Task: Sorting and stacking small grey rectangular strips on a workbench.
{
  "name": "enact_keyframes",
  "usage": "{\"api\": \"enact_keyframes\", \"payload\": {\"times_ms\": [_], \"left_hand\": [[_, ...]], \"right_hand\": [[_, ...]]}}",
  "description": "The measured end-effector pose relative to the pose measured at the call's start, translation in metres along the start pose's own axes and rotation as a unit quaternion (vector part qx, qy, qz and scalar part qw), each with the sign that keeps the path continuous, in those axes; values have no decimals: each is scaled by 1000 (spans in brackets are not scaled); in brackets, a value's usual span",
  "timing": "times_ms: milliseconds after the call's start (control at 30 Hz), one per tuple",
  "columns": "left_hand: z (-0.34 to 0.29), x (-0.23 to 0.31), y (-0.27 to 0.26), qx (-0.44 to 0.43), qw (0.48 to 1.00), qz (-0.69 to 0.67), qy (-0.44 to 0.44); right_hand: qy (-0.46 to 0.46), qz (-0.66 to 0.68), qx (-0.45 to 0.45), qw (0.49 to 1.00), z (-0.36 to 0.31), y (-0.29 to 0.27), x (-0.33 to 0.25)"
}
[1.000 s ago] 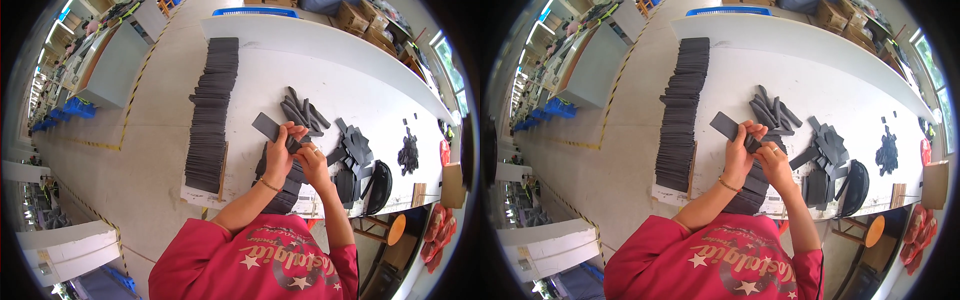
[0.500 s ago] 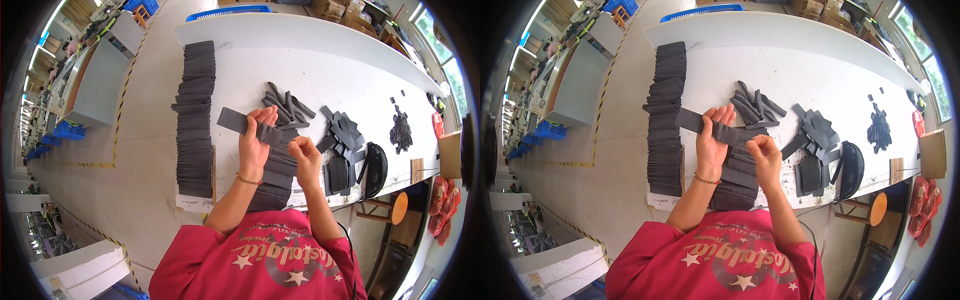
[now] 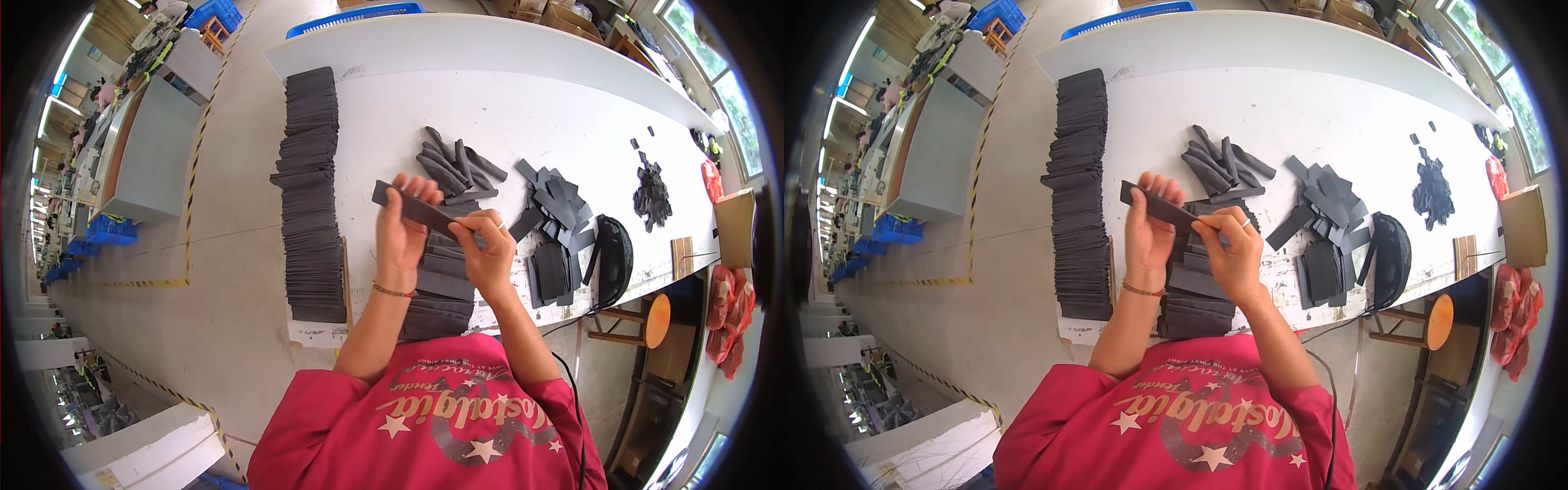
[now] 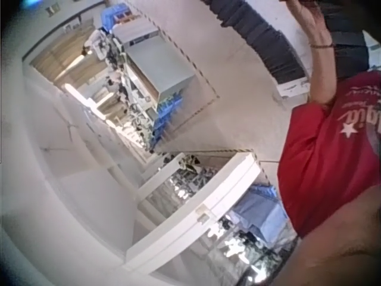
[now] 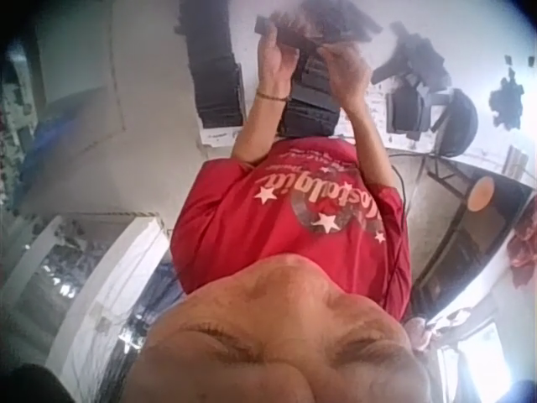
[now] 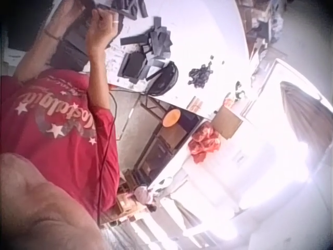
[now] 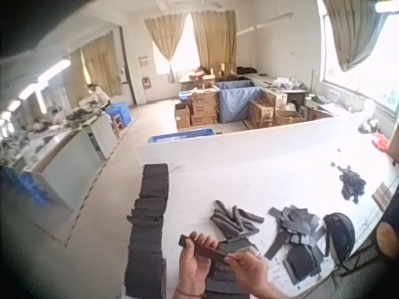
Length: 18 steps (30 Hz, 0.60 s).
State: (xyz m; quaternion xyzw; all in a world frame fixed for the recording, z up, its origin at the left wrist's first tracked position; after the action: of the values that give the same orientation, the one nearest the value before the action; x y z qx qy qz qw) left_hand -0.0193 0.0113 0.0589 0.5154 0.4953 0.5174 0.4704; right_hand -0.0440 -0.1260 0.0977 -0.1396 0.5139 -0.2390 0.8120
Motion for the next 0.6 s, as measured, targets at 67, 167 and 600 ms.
{"api": "enact_keyframes", "payload": {"times_ms": [67,167,600], "left_hand": [[5,14,-18,16,996,61,70],[5,15,-25,26,996,43,75],[-66,23,-78,227,910,347,23]], "right_hand": [[-35,-33,8,999,-2,-3,2],[-68,-62,-7,996,-3,-1,7],[359,157,-222,893,-77,-26,76]]}}
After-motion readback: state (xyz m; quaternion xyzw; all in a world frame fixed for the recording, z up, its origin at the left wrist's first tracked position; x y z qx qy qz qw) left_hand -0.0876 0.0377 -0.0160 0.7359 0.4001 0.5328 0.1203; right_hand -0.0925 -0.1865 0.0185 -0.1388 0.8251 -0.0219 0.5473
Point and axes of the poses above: each hand's wrist, its own z-axis towards the middle knuckle, its own y-axis out of the palm, x = y × z, the point moved 1 cm from there along z, towards the middle knuckle, and after that the axes turned 13 degrees about -z, right-handed, at the moved point
